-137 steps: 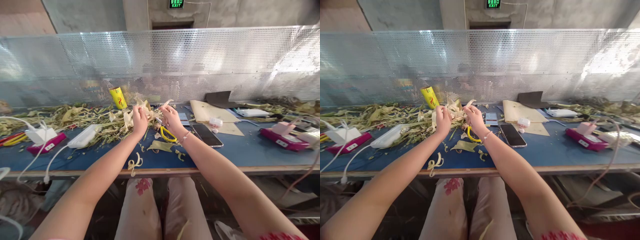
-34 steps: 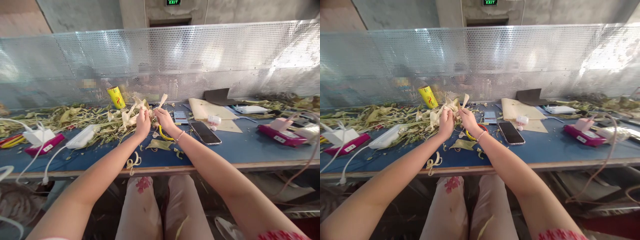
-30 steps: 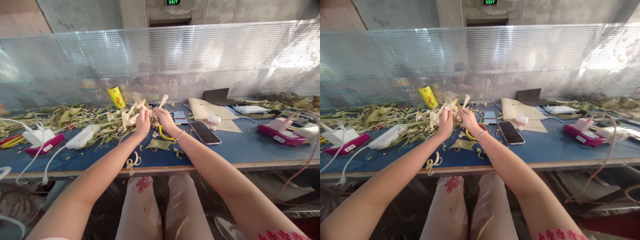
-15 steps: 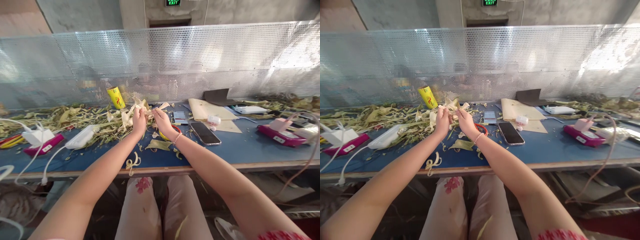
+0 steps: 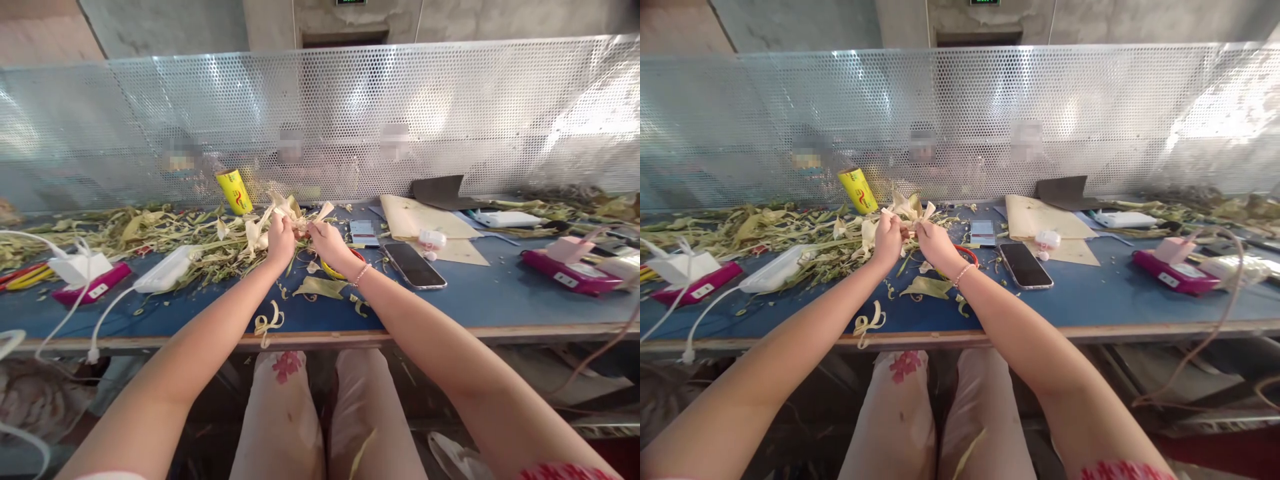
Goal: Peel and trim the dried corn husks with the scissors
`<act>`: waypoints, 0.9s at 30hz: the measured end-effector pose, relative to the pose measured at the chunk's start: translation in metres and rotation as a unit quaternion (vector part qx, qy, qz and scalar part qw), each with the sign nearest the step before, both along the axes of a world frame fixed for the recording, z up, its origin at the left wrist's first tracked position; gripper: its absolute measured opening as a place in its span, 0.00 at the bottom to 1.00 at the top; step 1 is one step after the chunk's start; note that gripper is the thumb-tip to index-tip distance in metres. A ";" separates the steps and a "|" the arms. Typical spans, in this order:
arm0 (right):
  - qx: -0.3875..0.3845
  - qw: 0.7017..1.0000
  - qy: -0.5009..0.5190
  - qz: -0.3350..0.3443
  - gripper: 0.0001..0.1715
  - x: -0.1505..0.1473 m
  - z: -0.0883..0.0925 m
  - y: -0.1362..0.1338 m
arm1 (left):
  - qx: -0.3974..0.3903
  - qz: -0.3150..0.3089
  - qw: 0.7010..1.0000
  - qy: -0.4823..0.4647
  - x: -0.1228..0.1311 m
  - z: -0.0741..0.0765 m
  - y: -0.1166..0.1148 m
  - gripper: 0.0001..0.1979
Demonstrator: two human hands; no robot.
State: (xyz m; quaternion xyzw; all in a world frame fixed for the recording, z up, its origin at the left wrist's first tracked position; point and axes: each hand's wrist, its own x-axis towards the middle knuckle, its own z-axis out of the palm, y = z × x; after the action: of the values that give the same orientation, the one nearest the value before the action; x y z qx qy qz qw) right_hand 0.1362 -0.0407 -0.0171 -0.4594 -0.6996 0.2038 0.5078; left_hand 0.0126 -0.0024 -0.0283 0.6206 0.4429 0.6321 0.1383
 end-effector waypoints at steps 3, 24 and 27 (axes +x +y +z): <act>-0.023 0.999 0.031 0.010 0.18 0.002 -0.001 0.005 | 0.001 0.028 0.999 0.026 0.000 0.002 -0.003 0.12; -0.019 0.990 0.135 0.021 0.16 0.008 -0.005 0.016 | 0.060 -0.006 0.992 0.114 0.007 0.011 -0.025 0.12; 0.015 0.994 0.097 0.038 0.16 0.010 -0.003 0.013 | 0.056 0.012 0.994 0.088 0.002 0.009 -0.018 0.15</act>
State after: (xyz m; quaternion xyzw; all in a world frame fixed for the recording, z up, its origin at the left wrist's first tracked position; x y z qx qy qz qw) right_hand 0.1460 -0.0280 -0.0205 -0.4034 -0.6670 0.2561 0.5717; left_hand 0.0150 -0.0208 -0.0197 0.6750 0.4246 0.6008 0.0558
